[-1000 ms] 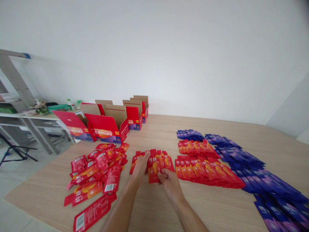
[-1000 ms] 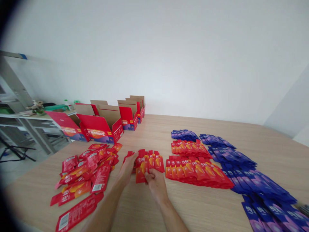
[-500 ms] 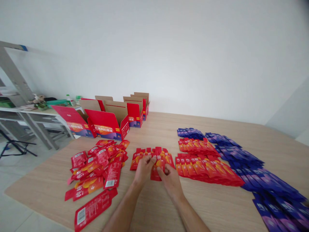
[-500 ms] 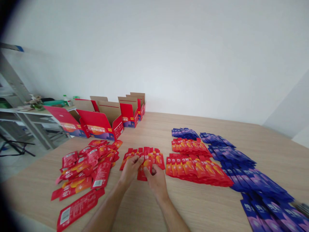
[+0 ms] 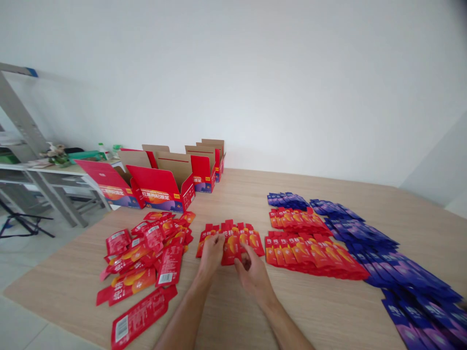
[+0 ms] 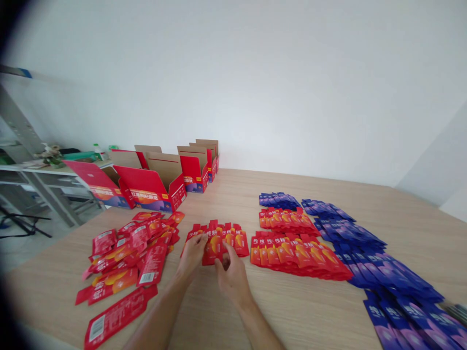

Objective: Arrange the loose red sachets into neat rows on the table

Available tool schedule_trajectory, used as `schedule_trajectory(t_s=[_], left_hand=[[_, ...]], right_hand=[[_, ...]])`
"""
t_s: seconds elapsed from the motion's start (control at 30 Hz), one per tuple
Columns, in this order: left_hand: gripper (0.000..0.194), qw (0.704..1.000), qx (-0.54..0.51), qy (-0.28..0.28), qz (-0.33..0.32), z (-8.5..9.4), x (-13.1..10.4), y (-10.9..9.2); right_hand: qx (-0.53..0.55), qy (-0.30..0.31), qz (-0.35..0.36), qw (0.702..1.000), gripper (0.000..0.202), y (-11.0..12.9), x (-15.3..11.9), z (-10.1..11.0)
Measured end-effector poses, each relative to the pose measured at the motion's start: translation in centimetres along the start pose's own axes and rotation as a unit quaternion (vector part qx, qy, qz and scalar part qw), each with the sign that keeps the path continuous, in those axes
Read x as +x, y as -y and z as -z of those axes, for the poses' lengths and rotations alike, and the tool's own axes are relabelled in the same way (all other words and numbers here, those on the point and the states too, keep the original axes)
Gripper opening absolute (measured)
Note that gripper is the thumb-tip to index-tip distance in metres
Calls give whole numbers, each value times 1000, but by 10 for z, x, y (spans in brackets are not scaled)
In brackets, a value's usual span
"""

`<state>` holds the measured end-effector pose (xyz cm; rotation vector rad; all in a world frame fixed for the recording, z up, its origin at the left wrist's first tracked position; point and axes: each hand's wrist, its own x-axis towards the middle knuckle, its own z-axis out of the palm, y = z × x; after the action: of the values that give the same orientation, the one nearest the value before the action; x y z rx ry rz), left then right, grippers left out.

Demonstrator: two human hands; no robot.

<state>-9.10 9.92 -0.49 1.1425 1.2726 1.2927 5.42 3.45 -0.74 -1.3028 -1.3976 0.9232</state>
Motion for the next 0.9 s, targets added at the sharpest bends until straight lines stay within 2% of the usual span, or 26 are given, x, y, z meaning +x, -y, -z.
schedule_trajectory(t_s=[0.07,0.17,0.23,0.33,0.43,0.57,0.67,0.77,0.9], left_hand=[[29,999,-35,7,35,-1,-2,-1],[50,996,-72,-23,51,-4,-6,-3],[55,998,-64,9,25,-5,-9,-4],[54,994,35,80,-60,-5,-10,-6],[53,978,161,64,-119,-3,-11,-8],[52,952,275,51,-122,-2,-13,-8],[51,920,363,20,-146,-4,-14,-3],[50,894,421,0,-150,-7,-15,3],[48,882,449,-4,-145,-8,-14,11]], right_hand=[[-5,-10,1,1000,59,-6,3,-1],[7,-33,-7,999,59,-16,10,-1],[19,-36,-6,999,61,-20,14,0],[18,-35,13,999,59,-21,17,1],[-53,-49,33,997,50,-19,20,4],[-224,-82,90,967,48,-21,22,3],[-325,-90,95,937,48,-26,24,-1],[-385,-92,76,915,46,-31,25,-7],[-412,-81,57,906,42,-37,24,-12]])
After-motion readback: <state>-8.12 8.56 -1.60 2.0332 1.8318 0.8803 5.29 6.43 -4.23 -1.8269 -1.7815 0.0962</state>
